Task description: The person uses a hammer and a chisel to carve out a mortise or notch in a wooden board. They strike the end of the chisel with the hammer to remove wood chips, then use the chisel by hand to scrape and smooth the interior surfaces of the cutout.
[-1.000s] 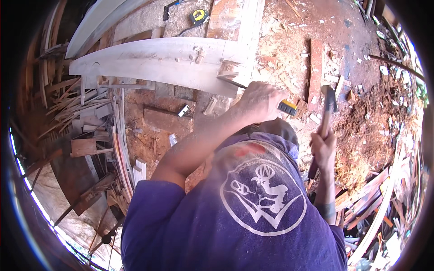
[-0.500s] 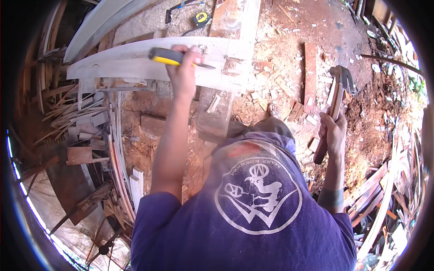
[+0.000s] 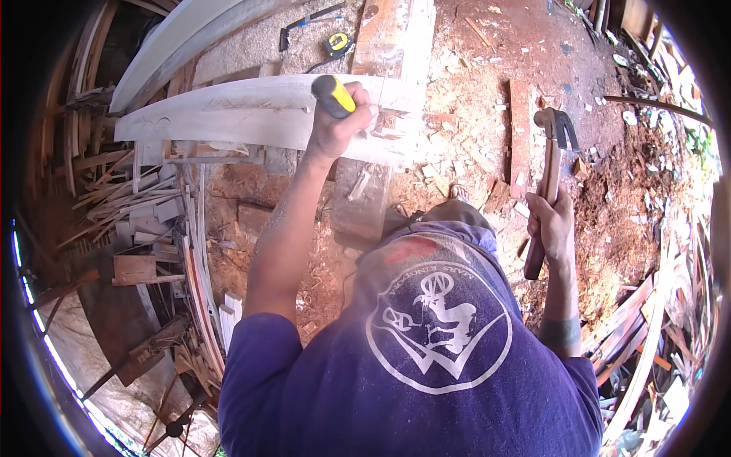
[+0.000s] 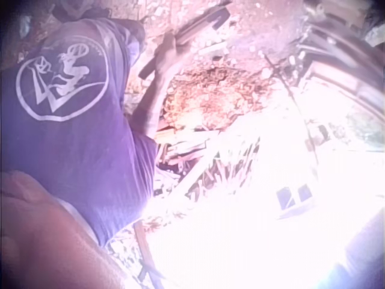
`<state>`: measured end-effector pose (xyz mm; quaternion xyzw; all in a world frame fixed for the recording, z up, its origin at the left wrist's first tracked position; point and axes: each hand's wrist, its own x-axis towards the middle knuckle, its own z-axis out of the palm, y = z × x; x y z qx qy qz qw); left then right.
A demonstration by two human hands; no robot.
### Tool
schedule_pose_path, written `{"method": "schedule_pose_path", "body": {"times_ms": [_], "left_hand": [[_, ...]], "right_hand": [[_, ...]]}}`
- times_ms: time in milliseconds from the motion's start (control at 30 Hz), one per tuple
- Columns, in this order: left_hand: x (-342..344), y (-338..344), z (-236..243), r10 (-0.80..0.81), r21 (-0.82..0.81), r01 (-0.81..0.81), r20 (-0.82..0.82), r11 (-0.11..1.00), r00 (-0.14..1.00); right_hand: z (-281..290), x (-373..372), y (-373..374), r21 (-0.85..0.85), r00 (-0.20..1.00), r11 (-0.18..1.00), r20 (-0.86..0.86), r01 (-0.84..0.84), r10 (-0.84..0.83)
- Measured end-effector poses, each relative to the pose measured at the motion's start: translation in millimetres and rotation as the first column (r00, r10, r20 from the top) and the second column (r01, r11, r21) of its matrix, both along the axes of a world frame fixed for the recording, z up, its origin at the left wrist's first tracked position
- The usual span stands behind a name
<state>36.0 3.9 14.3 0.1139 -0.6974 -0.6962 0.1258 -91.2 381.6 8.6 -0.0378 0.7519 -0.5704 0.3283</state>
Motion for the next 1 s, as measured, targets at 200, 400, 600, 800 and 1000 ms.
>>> {"method": "schedule_pose_path", "body": {"times_ms": [200,400,600,800,1000], "left_hand": [[-4.0,-4.7,-2.6,0.052,0.022,-0.050,-0.101,0.999,0.994],[-5.8,4.3,-3.9,-0.025,-0.108,0.017,-0.073,0.994,0.997],[-6.8,13.5,-8.2,-0.079,-0.217,0.050,-0.124,0.975,0.989],[-4.1,-4.5,-12.5,-0.116,-0.022,0.115,-0.044,0.993,0.992],[-8.0,3.5,-25.7,0.015,-0.166,-0.018,-0.021,0.986,1.000]], "right_hand": [[20.0,-15.6,-26.2,0.015,0.987,0.992,-0.093,-0.128,0.129],[53.4,-24.9,-58.2,0.159,0.902,0.939,-0.267,-0.306,0.339],[88.7,-26.5,-83.4,0.188,0.779,0.914,-0.478,-0.359,0.404],[158.9,-37.3,-128.2,0.035,0.072,0.925,-0.995,-0.377,0.067],[139.1,-11.7,-125.4,0.685,0.130,0.605,-0.612,-0.407,0.780]]}}
